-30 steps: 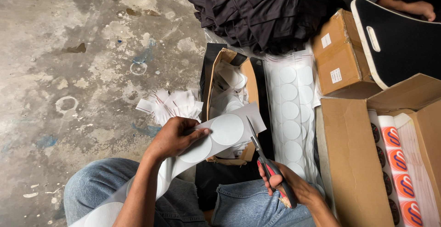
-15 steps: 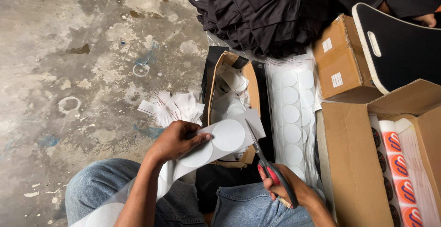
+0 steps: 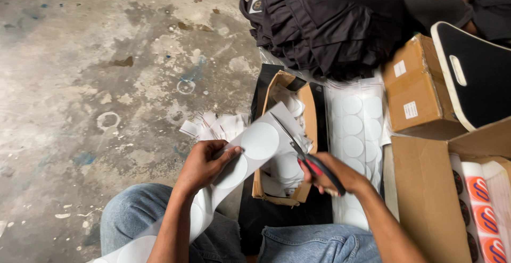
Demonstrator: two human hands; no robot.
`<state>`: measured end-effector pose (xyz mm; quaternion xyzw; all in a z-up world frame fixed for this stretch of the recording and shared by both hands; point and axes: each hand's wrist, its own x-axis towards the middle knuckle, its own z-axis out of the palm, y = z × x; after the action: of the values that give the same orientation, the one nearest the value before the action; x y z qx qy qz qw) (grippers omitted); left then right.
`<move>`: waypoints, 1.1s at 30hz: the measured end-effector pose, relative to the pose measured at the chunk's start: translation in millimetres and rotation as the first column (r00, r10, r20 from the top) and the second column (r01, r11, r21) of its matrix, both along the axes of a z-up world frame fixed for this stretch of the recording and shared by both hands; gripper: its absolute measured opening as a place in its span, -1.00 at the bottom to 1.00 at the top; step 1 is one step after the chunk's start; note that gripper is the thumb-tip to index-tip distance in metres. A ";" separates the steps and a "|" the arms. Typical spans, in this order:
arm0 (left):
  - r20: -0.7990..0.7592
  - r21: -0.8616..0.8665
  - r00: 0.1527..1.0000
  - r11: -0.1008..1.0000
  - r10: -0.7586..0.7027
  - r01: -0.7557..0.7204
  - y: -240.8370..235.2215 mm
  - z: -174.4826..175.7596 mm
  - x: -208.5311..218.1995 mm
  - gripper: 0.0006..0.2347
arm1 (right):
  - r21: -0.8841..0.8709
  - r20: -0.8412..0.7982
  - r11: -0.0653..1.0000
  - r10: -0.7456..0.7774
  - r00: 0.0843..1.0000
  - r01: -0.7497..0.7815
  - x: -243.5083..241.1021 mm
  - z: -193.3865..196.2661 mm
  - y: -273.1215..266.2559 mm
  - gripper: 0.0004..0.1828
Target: The person sits on the floor and uses scissors to cut circular stickers from a long white sheet. They repeatedly cut out individual circles and place them into a cardboard box.
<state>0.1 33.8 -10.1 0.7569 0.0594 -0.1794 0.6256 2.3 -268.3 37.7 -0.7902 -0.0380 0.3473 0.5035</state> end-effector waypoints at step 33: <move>0.047 0.129 0.854 0.851 -0.519 0.510 -59.3 24.1 -14.3 -0.74 | 0.198 0.165 0.741 -0.670 0.723 0.642 -54.5 -22.9 -38.1 -0.56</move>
<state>-14.2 -25.5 14.1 0.7856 -0.1603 -0.3060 0.5133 -52.2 -306.4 14.8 -0.7528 0.1656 0.0513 0.6350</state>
